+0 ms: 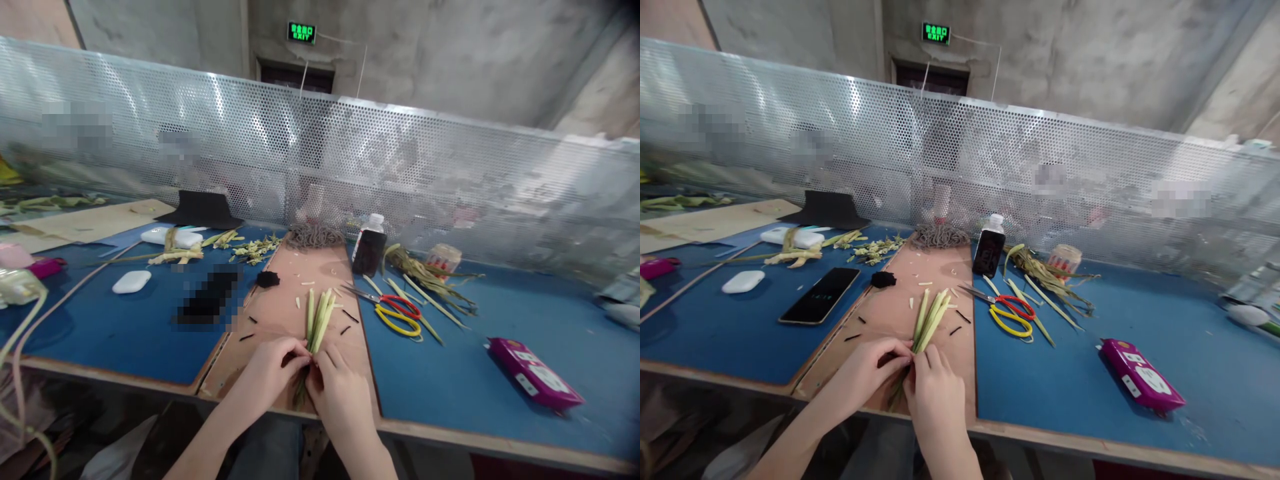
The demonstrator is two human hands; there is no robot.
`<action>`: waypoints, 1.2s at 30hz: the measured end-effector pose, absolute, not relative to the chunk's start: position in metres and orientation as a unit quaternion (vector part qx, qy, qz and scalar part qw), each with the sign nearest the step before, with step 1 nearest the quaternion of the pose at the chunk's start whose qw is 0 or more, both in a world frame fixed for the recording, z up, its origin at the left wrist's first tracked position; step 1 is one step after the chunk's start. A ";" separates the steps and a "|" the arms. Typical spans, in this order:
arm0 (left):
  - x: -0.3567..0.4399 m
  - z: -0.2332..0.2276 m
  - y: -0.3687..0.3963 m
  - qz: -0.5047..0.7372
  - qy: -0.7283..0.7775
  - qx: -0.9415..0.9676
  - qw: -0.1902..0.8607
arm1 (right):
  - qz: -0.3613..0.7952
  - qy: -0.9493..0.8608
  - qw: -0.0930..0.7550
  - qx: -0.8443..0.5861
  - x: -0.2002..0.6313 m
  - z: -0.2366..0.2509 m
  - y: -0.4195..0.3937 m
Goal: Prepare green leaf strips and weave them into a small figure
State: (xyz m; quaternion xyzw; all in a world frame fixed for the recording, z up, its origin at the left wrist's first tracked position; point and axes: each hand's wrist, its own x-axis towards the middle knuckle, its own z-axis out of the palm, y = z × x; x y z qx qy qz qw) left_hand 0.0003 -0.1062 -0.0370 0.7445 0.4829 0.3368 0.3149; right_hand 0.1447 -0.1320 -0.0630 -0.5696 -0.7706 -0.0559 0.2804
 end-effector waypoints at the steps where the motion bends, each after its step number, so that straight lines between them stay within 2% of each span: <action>1: 0.001 -0.037 -0.107 0.336 0.484 0.745 0.313 | -0.050 -0.768 0.279 -0.575 0.144 -0.062 -0.132; 8: 0.000 -0.035 -0.109 0.305 0.497 0.767 0.267 | -0.011 -0.768 0.261 -0.585 0.144 -0.057 -0.130; 15: -0.006 -0.039 -0.103 0.304 0.475 0.781 0.268 | 0.015 -0.775 0.201 -0.599 0.145 -0.044 -0.127; 21: -0.005 -0.041 -0.105 0.302 0.499 0.766 0.271 | 0.010 -0.775 0.186 -0.604 0.143 -0.044 -0.122; 36: -0.003 -0.043 -0.106 0.360 0.453 0.769 0.271 | -0.052 -0.787 0.242 -0.565 0.140 -0.067 -0.126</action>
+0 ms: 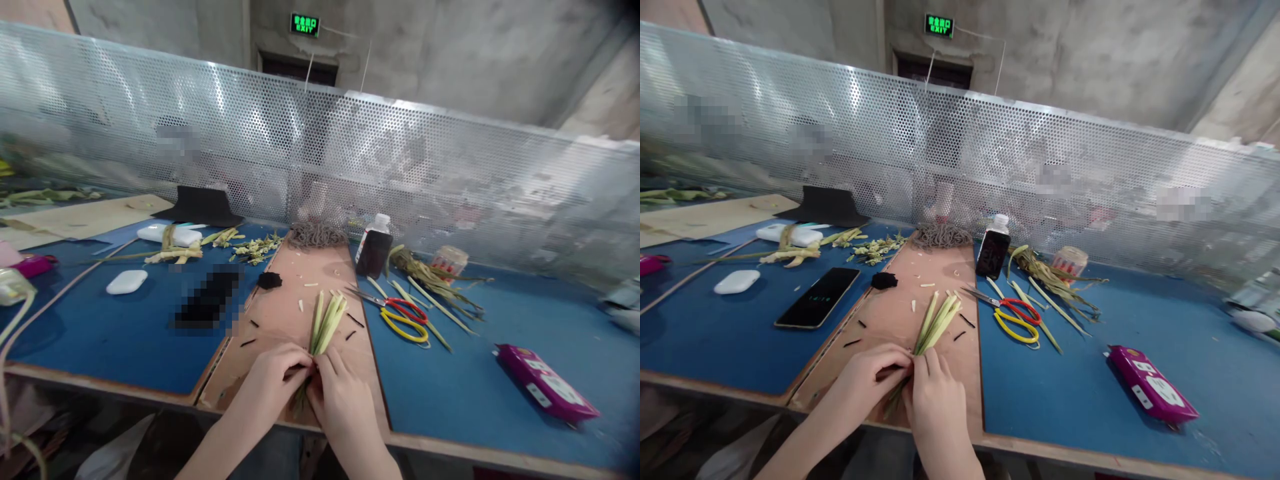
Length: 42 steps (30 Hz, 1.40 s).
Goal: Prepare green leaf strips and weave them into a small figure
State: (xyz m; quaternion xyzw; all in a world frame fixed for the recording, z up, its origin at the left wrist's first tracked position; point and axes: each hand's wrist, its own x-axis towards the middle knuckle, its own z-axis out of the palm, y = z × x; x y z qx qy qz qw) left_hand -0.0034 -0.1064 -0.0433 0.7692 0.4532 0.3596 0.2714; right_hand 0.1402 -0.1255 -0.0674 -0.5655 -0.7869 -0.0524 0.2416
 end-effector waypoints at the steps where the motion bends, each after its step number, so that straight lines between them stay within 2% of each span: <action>1: -0.004 -0.044 -0.106 0.359 0.456 0.771 0.262 | -0.055 -0.787 0.245 -0.563 0.140 -0.068 -0.125; 7: -0.006 -0.047 -0.107 0.327 0.493 0.778 0.214 | -0.067 -0.789 0.254 -0.555 0.141 -0.067 -0.123; 21: -0.007 -0.050 -0.105 0.320 0.502 0.776 0.210 | -0.040 -0.782 0.267 -0.562 0.143 -0.068 -0.124; 30: -0.006 -0.045 -0.106 0.313 0.503 0.779 0.203 | 0.056 -0.795 0.262 -0.544 0.153 -0.061 -0.117; 38: -0.007 -0.049 -0.105 0.325 0.502 0.780 0.186 | 0.160 -0.815 0.308 -0.464 0.166 -0.054 -0.105; 42: -0.006 -0.047 -0.105 0.326 0.502 0.779 0.188 | 0.201 -0.807 0.296 -0.470 0.167 -0.050 -0.102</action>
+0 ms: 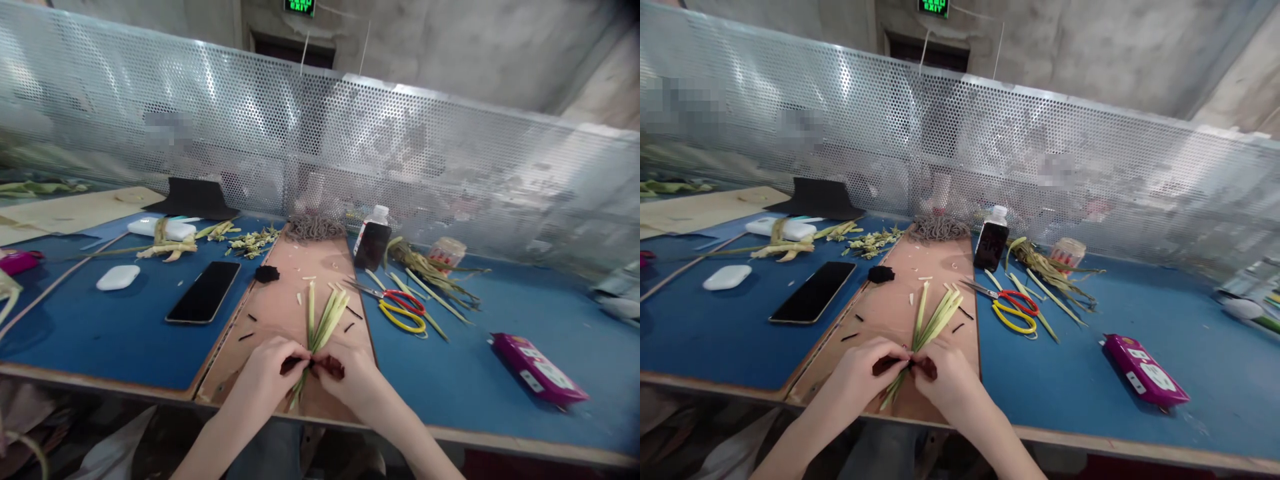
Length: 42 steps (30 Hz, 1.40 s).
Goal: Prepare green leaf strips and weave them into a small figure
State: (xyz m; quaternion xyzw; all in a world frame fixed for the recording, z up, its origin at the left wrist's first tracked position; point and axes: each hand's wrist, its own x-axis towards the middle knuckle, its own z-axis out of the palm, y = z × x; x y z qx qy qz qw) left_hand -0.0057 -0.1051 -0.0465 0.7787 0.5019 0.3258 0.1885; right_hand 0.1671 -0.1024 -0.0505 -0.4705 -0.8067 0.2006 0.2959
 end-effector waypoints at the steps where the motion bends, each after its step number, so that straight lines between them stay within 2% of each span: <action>1: -0.006 -0.046 -0.105 0.326 0.502 0.779 0.188 | 0.193 -0.807 0.291 -0.475 0.167 -0.050 -0.102; 8: -0.007 -0.047 -0.104 0.318 0.499 0.784 0.188 | 0.081 -0.809 0.210 -0.543 0.156 -0.047 -0.112; 15: -0.009 -0.045 -0.105 0.303 0.498 0.788 0.199 | 0.084 -0.792 0.136 -0.590 0.146 -0.035 -0.112; 31: -0.008 -0.043 -0.106 0.324 0.498 0.776 0.210 | 0.291 -0.796 0.201 -0.491 0.171 -0.035 -0.092; 42: -0.008 -0.042 -0.107 0.324 0.501 0.776 0.204 | 0.336 -0.790 0.229 -0.460 0.172 -0.034 -0.092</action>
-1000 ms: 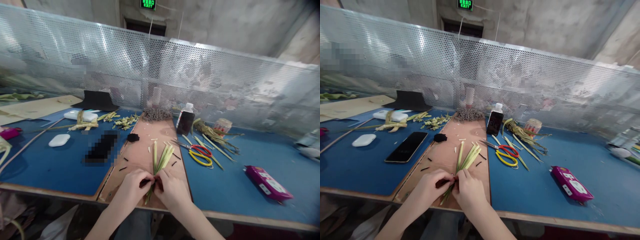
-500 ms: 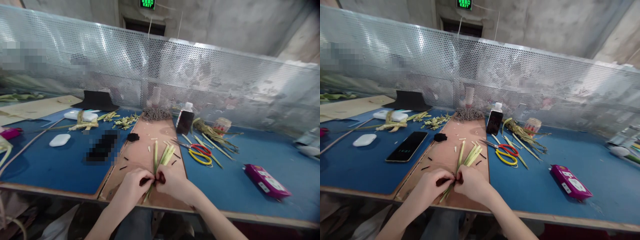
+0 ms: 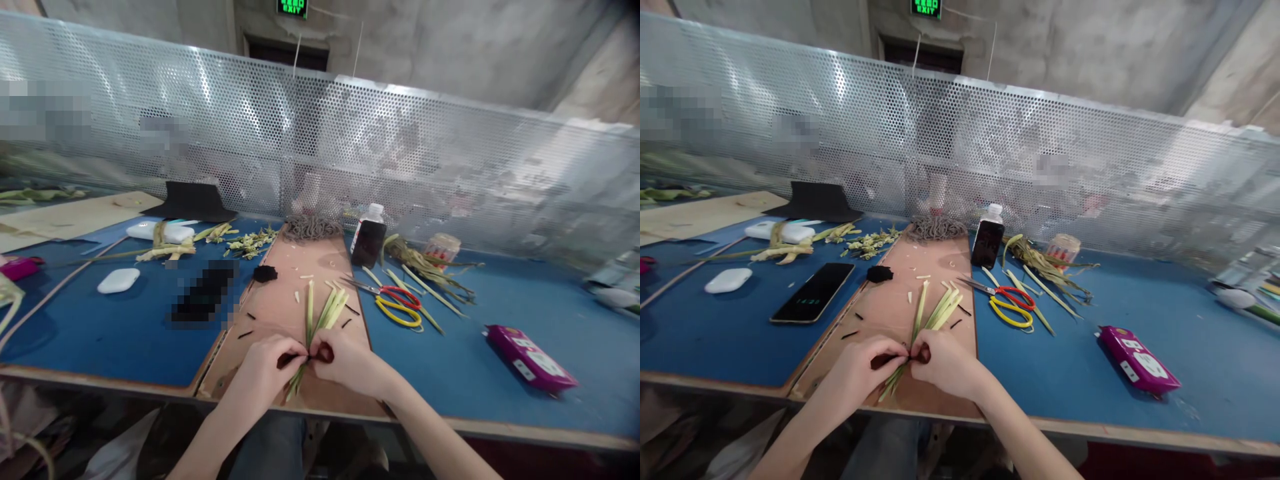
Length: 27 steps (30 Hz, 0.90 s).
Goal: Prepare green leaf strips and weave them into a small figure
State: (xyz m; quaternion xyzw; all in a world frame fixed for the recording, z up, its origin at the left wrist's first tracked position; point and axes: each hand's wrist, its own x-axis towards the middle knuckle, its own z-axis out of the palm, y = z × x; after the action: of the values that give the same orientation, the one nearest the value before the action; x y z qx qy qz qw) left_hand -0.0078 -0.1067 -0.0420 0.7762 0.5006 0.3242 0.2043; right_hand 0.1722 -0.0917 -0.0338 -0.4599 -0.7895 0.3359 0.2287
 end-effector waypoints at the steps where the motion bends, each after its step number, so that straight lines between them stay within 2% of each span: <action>1: -0.008 -0.042 -0.107 0.322 0.502 0.776 0.205 | 0.335 -0.789 0.229 -0.461 0.171 -0.034 -0.092; 15: -0.008 -0.043 -0.106 0.305 0.514 0.768 0.229 | 0.331 -0.790 0.214 -0.469 0.171 -0.035 -0.089; 27: -0.010 -0.043 -0.106 0.306 0.511 0.766 0.242 | 0.282 -0.798 0.189 -0.498 0.165 -0.034 -0.087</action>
State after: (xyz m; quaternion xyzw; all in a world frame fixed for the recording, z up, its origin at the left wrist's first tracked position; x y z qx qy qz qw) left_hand -0.0101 -0.1060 -0.0431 0.7660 0.5107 0.3061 0.2421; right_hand 0.1654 -0.0873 -0.0341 -0.4977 -0.7981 0.2820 0.1891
